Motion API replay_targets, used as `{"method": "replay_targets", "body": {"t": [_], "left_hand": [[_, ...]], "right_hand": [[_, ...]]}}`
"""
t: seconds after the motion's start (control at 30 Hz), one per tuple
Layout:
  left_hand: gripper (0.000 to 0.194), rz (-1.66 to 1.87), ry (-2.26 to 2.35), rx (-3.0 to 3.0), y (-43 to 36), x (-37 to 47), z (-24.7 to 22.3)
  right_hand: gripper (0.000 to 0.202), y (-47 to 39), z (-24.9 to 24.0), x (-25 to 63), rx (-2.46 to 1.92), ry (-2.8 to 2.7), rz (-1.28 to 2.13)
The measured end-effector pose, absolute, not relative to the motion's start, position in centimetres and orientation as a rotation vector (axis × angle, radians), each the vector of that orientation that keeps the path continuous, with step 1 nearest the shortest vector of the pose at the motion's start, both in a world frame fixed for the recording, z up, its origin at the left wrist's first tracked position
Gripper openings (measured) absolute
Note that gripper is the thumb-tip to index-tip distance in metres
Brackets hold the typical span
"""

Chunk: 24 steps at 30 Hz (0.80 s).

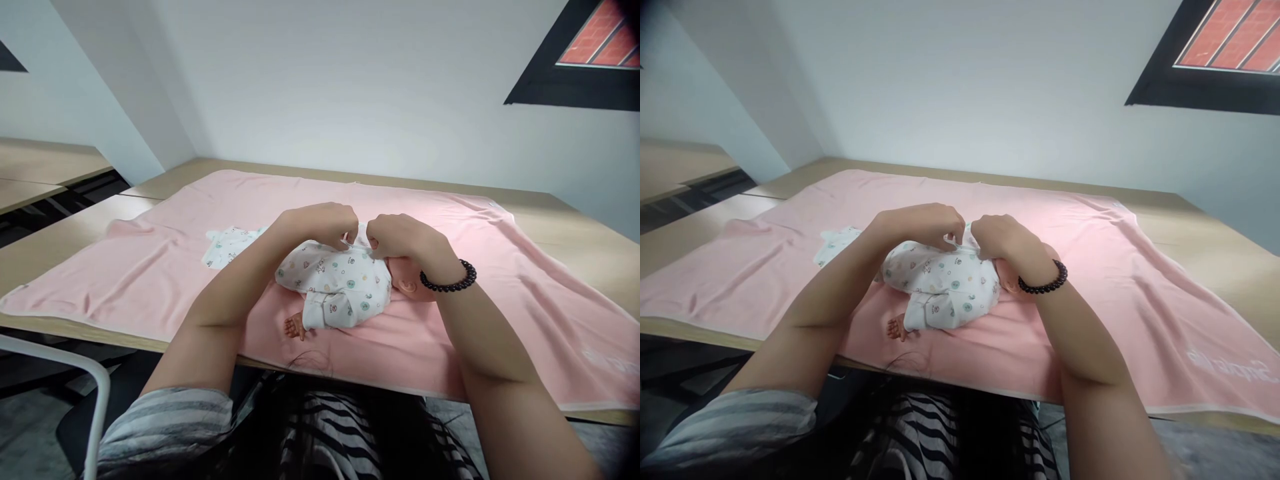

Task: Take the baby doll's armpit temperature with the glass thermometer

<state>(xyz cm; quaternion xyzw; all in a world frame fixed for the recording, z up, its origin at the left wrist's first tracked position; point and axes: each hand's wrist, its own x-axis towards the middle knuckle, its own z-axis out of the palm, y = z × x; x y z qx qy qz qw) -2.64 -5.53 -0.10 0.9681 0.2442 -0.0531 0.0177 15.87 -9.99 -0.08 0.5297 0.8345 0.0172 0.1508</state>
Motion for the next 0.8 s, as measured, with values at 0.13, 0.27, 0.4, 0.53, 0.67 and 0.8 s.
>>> {"method": "replay_targets", "body": {"t": [0.13,0.27,0.4,0.53,0.67,0.8], "left_hand": [[0.014,-0.176,0.761,3.003,-5.7,-2.6,0.1],[0.014,-0.163,0.746,3.01,-5.6,-2.5,0.1],[0.018,-0.178,0.75,3.053,-5.5,-2.3,0.0],[0.017,-0.148,0.768,2.972,-5.2,-2.5,-0.3],[0.012,-0.179,0.76,2.867,-4.6,-2.9,-0.7],[0.01,-0.19,0.706,2.828,-4.2,-2.9,-0.9]], "right_hand": [[0.012,-9.8,0.3,16.1,1.549,2.331,0.016],[0.009,-9.0,-0.4,16.5,1.558,2.331,-0.094],[0.004,-8.2,-1.1,17.0,1.562,2.335,-0.193],[0.004,-8.2,-1.2,17.1,1.55,2.354,-0.154],[0.009,-8.2,-1.3,17.2,1.536,2.393,-0.131],[0.014,-8.1,-1.6,17.1,1.526,2.4,-0.161]]}}
